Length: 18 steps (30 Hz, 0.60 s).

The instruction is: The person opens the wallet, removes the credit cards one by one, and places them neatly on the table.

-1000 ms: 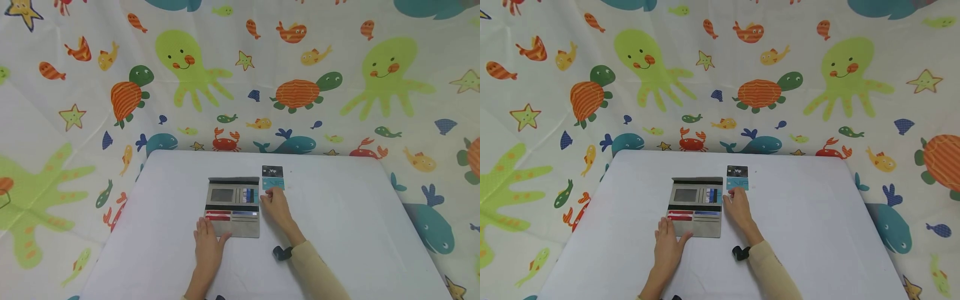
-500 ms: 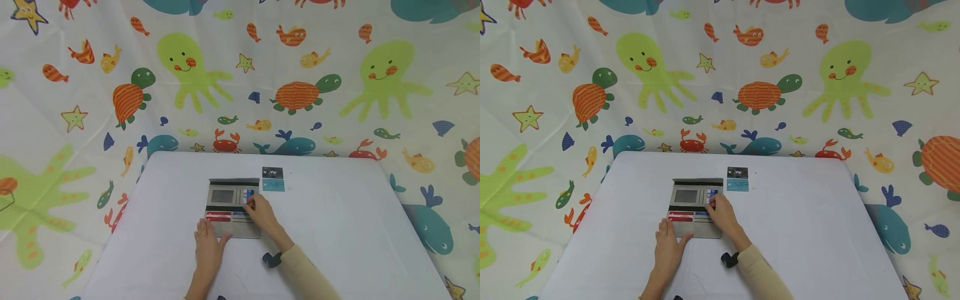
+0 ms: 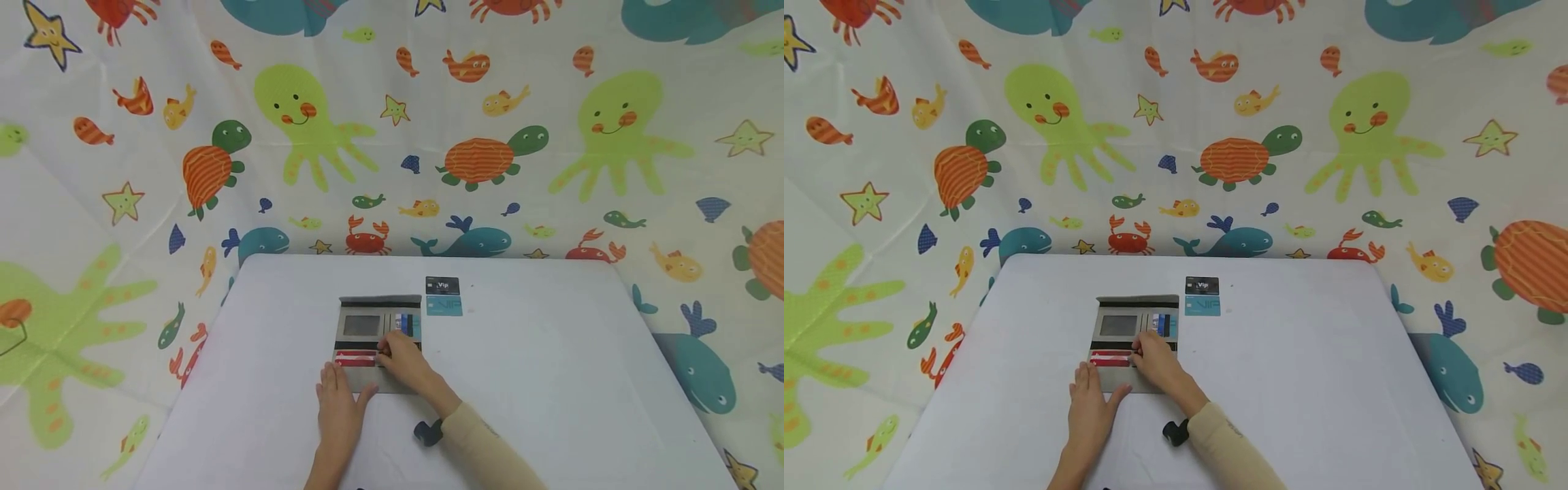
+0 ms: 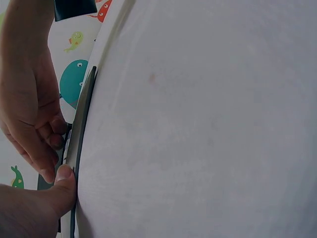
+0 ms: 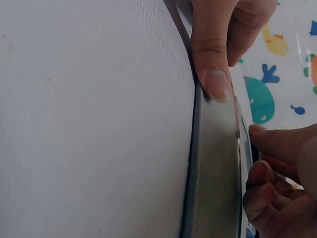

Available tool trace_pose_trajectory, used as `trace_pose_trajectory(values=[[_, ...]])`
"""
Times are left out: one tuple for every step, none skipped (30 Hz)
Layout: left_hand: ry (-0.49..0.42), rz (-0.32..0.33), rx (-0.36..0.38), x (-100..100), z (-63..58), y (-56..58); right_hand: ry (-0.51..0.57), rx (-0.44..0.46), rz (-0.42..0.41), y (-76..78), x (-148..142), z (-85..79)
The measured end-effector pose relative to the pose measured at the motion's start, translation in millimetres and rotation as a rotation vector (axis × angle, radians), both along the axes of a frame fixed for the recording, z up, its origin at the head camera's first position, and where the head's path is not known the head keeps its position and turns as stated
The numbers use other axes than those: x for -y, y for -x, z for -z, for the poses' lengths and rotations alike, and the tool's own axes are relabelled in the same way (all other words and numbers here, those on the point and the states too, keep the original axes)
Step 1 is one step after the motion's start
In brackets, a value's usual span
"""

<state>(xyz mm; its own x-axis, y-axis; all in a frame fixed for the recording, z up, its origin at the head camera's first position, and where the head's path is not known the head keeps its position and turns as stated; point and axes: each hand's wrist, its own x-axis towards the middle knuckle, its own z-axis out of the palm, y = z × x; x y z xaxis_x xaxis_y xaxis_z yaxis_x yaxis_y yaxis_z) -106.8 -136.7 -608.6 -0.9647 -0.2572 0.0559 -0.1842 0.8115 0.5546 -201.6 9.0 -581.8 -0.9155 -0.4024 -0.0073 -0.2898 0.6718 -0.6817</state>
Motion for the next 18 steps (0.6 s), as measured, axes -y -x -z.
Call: trace_pose_trajectory(values=[[0.000,0.000,-0.002,0,0.1,-0.3,-0.004,0.001,-0.009,-0.9,3,0.2],[0.001,0.001,0.002,0,0.3,-0.7,-0.011,-0.001,-0.018,-1.7,5,0.4],[0.002,0.001,0.003,0,0.4,-1.1,-0.017,0.004,-0.026,-2.5,7,0.9],[0.003,0.001,0.006,1,0.3,-1.6,-0.029,0.003,-0.033,-3.3,9,1.6],[0.002,0.001,0.008,1,0.4,-1.9,-0.041,-0.001,-0.040,-4.1,12,2.4],[0.002,0.000,0.009,1,0.6,-2.2,-0.049,-0.004,-0.046,-5.2,13,2.7],[0.004,-0.001,0.010,1,0.9,-2.4,-0.060,-0.008,-0.052,-5.7,15,3.4],[0.009,0.000,0.015,1,1.3,-2.6,-0.069,-0.015,-0.057,-6.3,16,3.6],[0.015,0.000,0.020,2,1.9,-2.7,-0.075,-0.020,-0.061,-7.1,18,3.4],[0.017,0.001,0.016,1,2.3,-2.5,-0.083,-0.031,-0.065,-7.6,19,3.4],[0.023,0.000,0.016,2,3.1,-2.2,-0.086,-0.039,-0.068,-8.3,20,2.8],[0.027,-0.001,0.016,2,3.6,-2.1,-0.088,-0.043,-0.069,-8.9,21,1.8],[0.033,-0.001,0.015,2,3.7,-2.0,-0.093,-0.048,-0.072,-9.3,22,0.7],[0.036,-0.001,0.009,2,3.9,-2.0,-0.099,-0.053,-0.076,-10.0,22,-0.9],[0.036,-0.002,0.001,2,4.0,-2.1,-0.107,-0.056,-0.079,-10.3,23,-2.0],[0.035,-0.003,-0.006,2,4.0,-2.2,-0.119,-0.059,-0.082,-10.6,24,-2.6],[0.038,-0.003,-0.006,2,3.9,-2.7,-0.130,-0.061,-0.084,-10.9,25,-3.4],[0.038,-0.003,-0.010,2,3.8,-3.1,-0.143,-0.060,-0.087,-11.0,26,-4.0]])
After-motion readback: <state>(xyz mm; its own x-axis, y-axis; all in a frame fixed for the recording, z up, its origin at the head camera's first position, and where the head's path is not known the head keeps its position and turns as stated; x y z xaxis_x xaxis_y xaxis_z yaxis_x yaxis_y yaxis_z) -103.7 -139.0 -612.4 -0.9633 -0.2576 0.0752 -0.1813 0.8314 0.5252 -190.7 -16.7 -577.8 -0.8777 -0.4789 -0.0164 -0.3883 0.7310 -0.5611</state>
